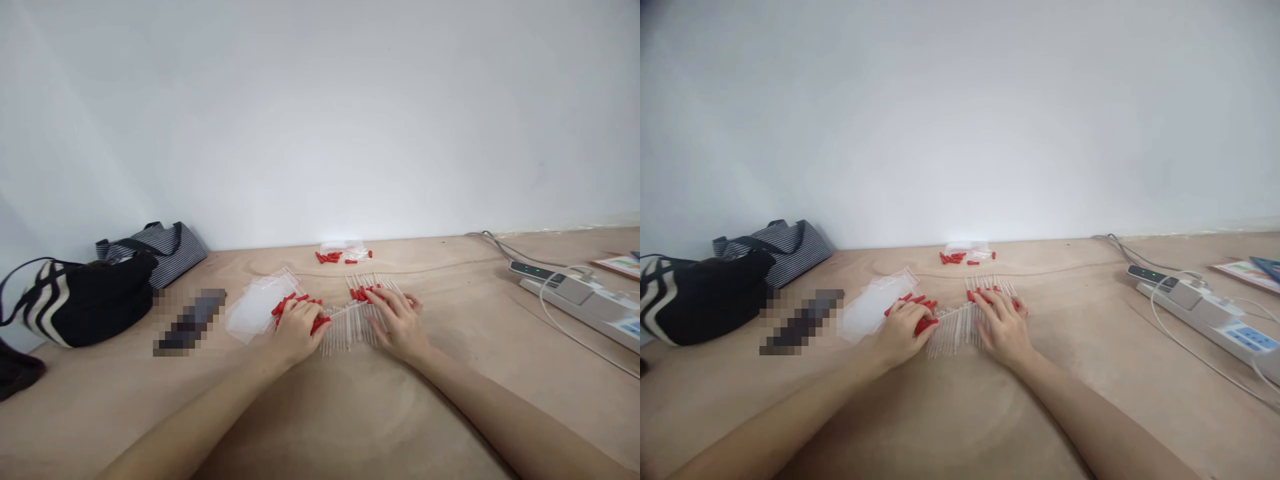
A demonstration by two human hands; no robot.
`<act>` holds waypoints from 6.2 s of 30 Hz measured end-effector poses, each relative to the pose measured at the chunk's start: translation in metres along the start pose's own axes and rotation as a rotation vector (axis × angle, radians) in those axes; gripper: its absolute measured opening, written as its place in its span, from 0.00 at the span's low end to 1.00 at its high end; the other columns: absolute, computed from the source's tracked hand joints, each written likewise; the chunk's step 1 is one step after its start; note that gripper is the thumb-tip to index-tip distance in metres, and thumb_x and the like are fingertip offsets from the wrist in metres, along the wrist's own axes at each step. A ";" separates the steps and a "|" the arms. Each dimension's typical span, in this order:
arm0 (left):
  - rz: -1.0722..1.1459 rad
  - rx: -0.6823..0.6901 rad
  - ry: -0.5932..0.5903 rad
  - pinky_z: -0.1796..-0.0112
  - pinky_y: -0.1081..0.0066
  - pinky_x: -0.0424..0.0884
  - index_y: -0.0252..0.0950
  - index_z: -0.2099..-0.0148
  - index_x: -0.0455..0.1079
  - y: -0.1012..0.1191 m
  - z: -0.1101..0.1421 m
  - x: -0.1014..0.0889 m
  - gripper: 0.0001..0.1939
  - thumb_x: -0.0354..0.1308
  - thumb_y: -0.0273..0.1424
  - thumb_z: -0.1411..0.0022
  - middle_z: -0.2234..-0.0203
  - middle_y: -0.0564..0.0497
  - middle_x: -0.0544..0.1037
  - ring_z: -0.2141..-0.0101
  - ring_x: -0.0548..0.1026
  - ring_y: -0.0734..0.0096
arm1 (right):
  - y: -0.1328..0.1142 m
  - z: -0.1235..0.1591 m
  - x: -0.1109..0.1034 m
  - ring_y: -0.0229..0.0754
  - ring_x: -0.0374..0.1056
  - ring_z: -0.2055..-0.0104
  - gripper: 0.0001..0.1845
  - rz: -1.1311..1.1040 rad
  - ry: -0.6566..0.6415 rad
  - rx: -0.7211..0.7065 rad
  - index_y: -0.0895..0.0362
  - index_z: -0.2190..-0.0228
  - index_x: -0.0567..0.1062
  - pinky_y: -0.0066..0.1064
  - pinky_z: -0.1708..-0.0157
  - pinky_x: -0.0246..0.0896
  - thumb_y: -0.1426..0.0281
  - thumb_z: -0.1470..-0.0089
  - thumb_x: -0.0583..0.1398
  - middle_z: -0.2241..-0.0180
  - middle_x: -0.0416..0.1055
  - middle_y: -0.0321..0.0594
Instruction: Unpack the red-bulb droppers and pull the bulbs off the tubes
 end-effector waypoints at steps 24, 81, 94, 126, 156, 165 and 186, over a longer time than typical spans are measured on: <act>-0.152 0.233 0.407 0.52 0.53 0.53 0.43 0.71 0.71 0.010 0.025 0.017 0.07 0.53 0.32 0.43 0.60 0.53 0.73 0.54 0.65 0.62 | -0.034 0.006 0.010 0.37 0.55 0.72 0.23 0.054 -0.124 -0.467 0.51 0.53 0.66 0.42 0.52 0.33 0.78 0.51 0.51 0.83 0.63 0.31; -0.102 -0.349 0.044 0.61 0.62 0.59 0.39 0.71 0.71 -0.030 -0.036 0.010 0.08 0.53 0.35 0.48 0.69 0.49 0.73 0.62 0.66 0.60 | 0.016 0.004 0.002 0.36 0.62 0.68 0.16 0.017 -0.255 0.122 0.54 0.73 0.73 0.32 0.66 0.43 0.69 0.44 0.47 0.71 0.68 0.37; -0.079 -0.704 -0.331 0.59 0.59 0.59 0.34 0.66 0.73 -0.012 -0.124 0.097 0.16 0.57 0.38 0.57 0.64 0.39 0.76 0.58 0.69 0.51 | 0.030 0.007 0.001 0.36 0.61 0.71 0.16 0.019 -0.270 0.141 0.55 0.80 0.72 0.32 0.67 0.41 0.68 0.46 0.50 0.77 0.68 0.36; -0.021 0.213 0.326 0.56 0.62 0.52 0.39 0.66 0.70 0.008 0.019 0.023 0.07 0.52 0.35 0.41 0.71 0.53 0.75 0.65 0.68 0.70 | -0.041 0.005 0.019 0.34 0.59 0.68 0.05 0.057 -0.082 -0.273 0.53 0.71 0.72 0.40 0.51 0.32 0.72 0.48 0.55 0.79 0.67 0.30; -0.140 0.241 0.435 0.56 0.56 0.56 0.41 0.74 0.70 0.001 0.026 0.007 0.07 0.55 0.32 0.44 0.69 0.54 0.76 0.62 0.68 0.66 | -0.015 0.011 0.003 0.35 0.55 0.72 0.10 0.062 -0.159 -0.255 0.55 0.76 0.70 0.38 0.57 0.37 0.74 0.47 0.51 0.82 0.64 0.32; 0.277 -0.082 0.381 0.69 0.73 0.69 0.37 0.62 0.70 -0.036 0.019 0.006 0.10 0.48 0.33 0.40 0.71 0.51 0.70 0.70 0.70 0.74 | 0.017 0.003 -0.015 0.37 0.61 0.68 0.13 0.145 -0.146 0.046 0.53 0.67 0.73 0.37 0.56 0.36 0.74 0.48 0.49 0.74 0.71 0.36; 0.095 -0.467 0.053 0.71 0.73 0.65 0.38 0.64 0.64 -0.082 -0.002 -0.001 0.10 0.51 0.38 0.47 0.70 0.53 0.75 0.73 0.71 0.72 | -0.001 0.012 0.003 0.40 0.59 0.68 0.10 0.231 -0.210 0.040 0.55 0.76 0.71 0.38 0.59 0.39 0.73 0.50 0.51 0.79 0.67 0.37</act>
Point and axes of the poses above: each hand's wrist, its own z-axis away from the middle knuckle, its own x-axis out of the palm, y = z × x, the point moved 3 cm from there along -z, towards the middle knuckle
